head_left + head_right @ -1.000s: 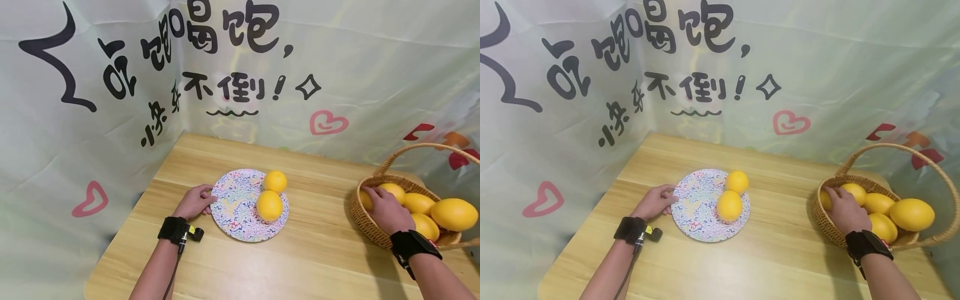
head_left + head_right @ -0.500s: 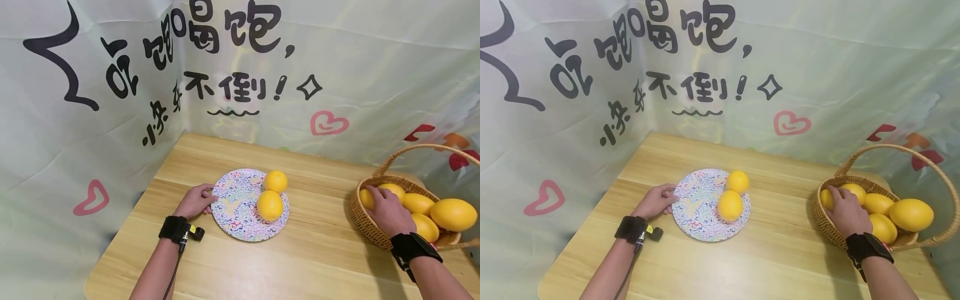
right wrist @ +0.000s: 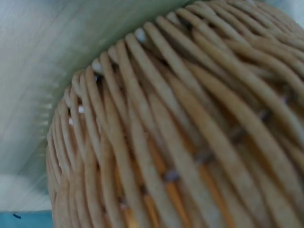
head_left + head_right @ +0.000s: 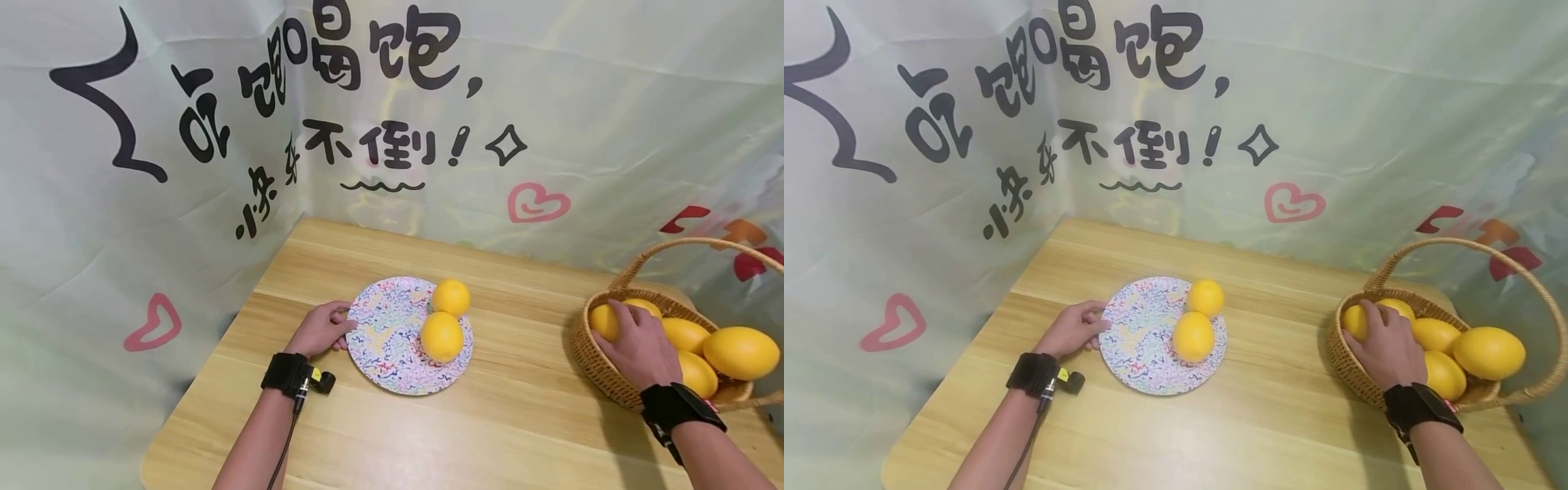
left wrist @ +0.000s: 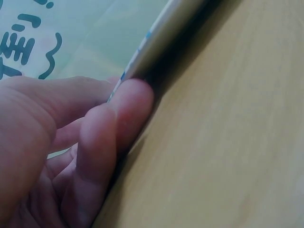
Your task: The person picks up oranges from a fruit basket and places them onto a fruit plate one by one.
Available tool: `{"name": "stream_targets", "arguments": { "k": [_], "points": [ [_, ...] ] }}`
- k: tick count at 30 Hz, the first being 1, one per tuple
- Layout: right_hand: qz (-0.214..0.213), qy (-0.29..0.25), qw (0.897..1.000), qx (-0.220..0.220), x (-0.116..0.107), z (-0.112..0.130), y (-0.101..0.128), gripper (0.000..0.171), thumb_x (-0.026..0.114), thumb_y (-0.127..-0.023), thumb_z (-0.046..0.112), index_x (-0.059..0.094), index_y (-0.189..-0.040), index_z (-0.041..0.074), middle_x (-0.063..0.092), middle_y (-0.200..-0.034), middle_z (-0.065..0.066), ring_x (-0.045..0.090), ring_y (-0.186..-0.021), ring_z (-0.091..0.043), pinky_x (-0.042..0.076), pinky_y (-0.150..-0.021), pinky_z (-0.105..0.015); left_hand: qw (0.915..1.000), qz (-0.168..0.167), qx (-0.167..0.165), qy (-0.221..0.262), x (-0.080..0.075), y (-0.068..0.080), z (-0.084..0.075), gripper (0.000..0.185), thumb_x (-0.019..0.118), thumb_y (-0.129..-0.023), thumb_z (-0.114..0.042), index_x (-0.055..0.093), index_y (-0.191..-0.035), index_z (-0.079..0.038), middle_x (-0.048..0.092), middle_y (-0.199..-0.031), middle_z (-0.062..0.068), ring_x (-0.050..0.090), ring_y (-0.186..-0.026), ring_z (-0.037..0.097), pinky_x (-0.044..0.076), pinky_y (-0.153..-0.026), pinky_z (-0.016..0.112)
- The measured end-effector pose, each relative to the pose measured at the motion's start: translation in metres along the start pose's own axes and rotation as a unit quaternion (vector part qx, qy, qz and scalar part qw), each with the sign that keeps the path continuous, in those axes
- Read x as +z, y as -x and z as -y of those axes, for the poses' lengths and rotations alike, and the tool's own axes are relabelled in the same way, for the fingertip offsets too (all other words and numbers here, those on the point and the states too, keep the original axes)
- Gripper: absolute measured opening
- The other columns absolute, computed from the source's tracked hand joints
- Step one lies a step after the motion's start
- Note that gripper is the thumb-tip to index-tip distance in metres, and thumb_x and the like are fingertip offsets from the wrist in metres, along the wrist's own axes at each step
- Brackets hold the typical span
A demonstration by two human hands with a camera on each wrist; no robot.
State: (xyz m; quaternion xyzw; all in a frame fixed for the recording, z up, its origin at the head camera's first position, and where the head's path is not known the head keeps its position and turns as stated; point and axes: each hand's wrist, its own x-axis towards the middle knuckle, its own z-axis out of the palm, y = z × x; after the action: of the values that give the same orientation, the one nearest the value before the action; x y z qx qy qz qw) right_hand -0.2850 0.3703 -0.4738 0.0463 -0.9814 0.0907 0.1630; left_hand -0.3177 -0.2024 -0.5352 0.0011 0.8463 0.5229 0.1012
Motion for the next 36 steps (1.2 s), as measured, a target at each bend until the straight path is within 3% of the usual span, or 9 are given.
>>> {"name": "stream_targets", "arguments": {
  "k": [4, 12, 16, 30, 36],
  "points": [
    [-0.008, 0.003, 1.000, -0.015, -0.003, 0.001, -0.002, 0.066, 0.078, -0.090, 0.026, 0.048, -0.142, 0.000, 0.049, -0.129, -0.038, 0.045, -0.111, -0.058, 0.042, -0.078, -0.069, 1.0000, 0.002, -0.001, -0.001, 0.001, -0.001, 0.001, 0.055, 0.073, -0.097, -0.023, 0.055, -0.148, -0.009, 0.071, -0.093, 0.007, 0.069, -0.060, 0.016, 0.060, -0.057, 0.029],
    [-0.010, 0.002, 1.000, -0.025, -0.025, 0.014, -0.012, 0.071, 0.075, -0.094, 0.038, 0.045, -0.147, 0.002, 0.046, -0.135, -0.038, 0.041, -0.117, -0.057, 0.043, -0.073, -0.064, 1.0000, 0.000, -0.001, -0.003, 0.000, -0.003, 0.004, 0.056, 0.073, -0.097, -0.023, 0.054, -0.148, -0.010, 0.071, -0.092, 0.007, 0.069, -0.060, 0.017, 0.060, -0.057, 0.030],
    [-0.019, -0.014, 0.999, -0.040, -0.034, 0.025, -0.015, 0.072, 0.076, -0.093, 0.037, 0.044, -0.149, 0.004, 0.046, -0.138, -0.037, 0.040, -0.122, -0.056, 0.043, -0.076, -0.065, 1.0000, 0.002, 0.001, -0.002, 0.000, -0.003, 0.003, 0.056, 0.073, -0.097, -0.023, 0.054, -0.148, -0.010, 0.071, -0.092, 0.007, 0.069, -0.060, 0.016, 0.061, -0.057, 0.030],
    [-0.050, -0.038, 0.990, -0.124, -0.033, 0.087, -0.012, 0.073, 0.087, -0.082, 0.030, 0.052, -0.143, 0.010, 0.054, -0.133, -0.026, 0.052, -0.110, -0.043, 0.050, -0.074, -0.053, 1.0000, 0.002, -0.003, -0.001, 0.000, -0.001, -0.001, 0.055, 0.074, -0.097, -0.022, 0.055, -0.148, -0.010, 0.070, -0.092, 0.007, 0.068, -0.060, 0.016, 0.061, -0.057, 0.029],
    [-0.056, -0.050, 0.986, -0.150, -0.027, 0.117, -0.010, 0.077, 0.088, -0.078, 0.027, 0.051, -0.142, 0.007, 0.053, -0.132, -0.024, 0.054, -0.104, -0.035, 0.052, -0.067, -0.045, 1.0000, 0.002, -0.003, -0.003, 0.000, -0.001, -0.002, 0.052, 0.073, -0.097, -0.022, 0.057, -0.146, -0.012, 0.070, -0.091, 0.007, 0.068, -0.060, 0.016, 0.061, -0.057, 0.030]
  ]
}}
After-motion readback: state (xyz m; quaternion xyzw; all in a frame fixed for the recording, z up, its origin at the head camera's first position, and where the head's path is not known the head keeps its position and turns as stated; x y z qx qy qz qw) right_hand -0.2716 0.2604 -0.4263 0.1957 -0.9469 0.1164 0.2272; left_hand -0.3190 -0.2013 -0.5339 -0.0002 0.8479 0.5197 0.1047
